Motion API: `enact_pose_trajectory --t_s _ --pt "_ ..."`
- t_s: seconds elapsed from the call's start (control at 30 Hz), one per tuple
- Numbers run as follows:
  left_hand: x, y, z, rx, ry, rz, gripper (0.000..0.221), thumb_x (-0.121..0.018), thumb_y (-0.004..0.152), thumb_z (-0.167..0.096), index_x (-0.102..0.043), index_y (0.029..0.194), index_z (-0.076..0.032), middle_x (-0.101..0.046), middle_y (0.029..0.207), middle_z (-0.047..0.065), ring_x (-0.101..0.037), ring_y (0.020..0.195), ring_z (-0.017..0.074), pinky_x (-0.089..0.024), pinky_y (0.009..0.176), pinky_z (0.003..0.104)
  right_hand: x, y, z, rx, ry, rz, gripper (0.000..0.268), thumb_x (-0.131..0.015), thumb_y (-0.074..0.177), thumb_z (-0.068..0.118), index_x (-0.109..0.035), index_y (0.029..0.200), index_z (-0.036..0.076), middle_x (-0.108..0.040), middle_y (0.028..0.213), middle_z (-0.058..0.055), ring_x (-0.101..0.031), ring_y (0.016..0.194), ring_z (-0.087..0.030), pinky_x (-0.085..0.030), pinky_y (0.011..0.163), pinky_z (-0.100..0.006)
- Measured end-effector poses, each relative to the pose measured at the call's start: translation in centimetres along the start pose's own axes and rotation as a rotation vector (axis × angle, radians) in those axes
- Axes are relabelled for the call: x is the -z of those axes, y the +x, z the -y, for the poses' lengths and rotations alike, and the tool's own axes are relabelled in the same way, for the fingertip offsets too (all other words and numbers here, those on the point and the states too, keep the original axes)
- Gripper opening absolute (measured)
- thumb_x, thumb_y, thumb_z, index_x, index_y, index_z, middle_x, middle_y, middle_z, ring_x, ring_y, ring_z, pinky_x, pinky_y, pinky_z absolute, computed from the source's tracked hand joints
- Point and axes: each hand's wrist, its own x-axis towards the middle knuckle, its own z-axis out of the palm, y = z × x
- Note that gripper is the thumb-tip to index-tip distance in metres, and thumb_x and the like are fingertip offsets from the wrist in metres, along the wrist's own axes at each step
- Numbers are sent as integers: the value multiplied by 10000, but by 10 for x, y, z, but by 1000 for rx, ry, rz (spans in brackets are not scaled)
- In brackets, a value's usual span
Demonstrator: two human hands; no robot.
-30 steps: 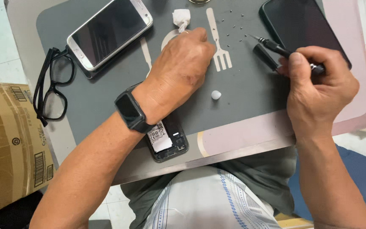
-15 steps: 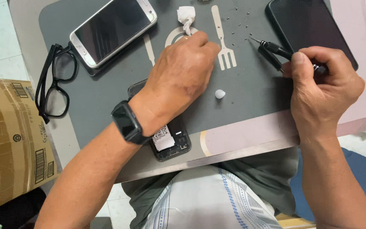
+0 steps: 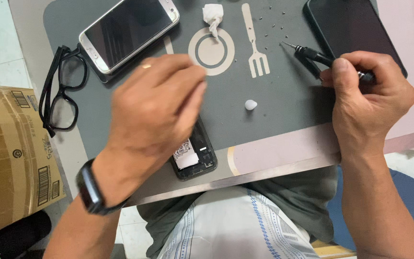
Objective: The person disassembles a mobile phone using a screwdriver to remove small screws from the internal chassis and then prying the back panel and internal components away from the main body by hand.
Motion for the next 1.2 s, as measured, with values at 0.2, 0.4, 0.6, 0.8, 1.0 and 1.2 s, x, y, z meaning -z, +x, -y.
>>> enact_pose_trajectory --t_s 0.2,0.4,0.6,0.8,1.0,1.2 --pt "30 -24 -5 106 -11 -82 57 -713 1013 91 -757 987 66 -732 983 200 -696 889 307 -563 828 396 1 -5 1 -169 152 -91 101 -666 1176 -45 -629 1083 -42 -623 938 -144 -739 821 -246 -667 766 -326" --pt "31 -75 -7 425 1 -122 95 -653 1031 76 -718 962 74 -700 986 196 -663 887 303 -510 822 374 19 -30 -21 -306 321 -235 106 -690 1108 2 -615 1056 56 -587 1026 -99 -746 781 -274 -652 660 -353" --pt "16 -123 -8 596 -85 -204 64 -660 991 57 -720 1013 64 -719 1032 197 -702 979 328 -533 917 404 41 -90 -63 -655 314 32 201 -625 1120 441 -608 1067 248 -621 883 92 -596 809 -23 -533 972 -224" --pt "8 -122 -12 500 -144 -289 73 -723 945 39 -731 1016 56 -720 1001 192 -700 890 329 -598 904 458 20 -114 -27 -524 342 203 204 -546 1121 326 -576 1194 138 -639 991 -15 -678 926 -156 -594 1029 -262" --pt "11 -121 -12 526 -149 -247 103 -574 995 7 -647 923 10 -621 945 121 -645 939 338 -488 824 403 -52 -94 69 -371 365 198 266 -692 1087 224 -533 1232 69 -657 1099 -176 -739 942 -288 -706 921 -391" --pt "8 -123 -11 529 -95 -249 96 -594 991 -11 -659 921 -5 -656 960 96 -660 972 316 -458 785 379 -67 -85 62 -302 259 234 191 -672 1135 127 -542 1201 3 -617 979 -172 -752 899 -319 -648 778 -357"
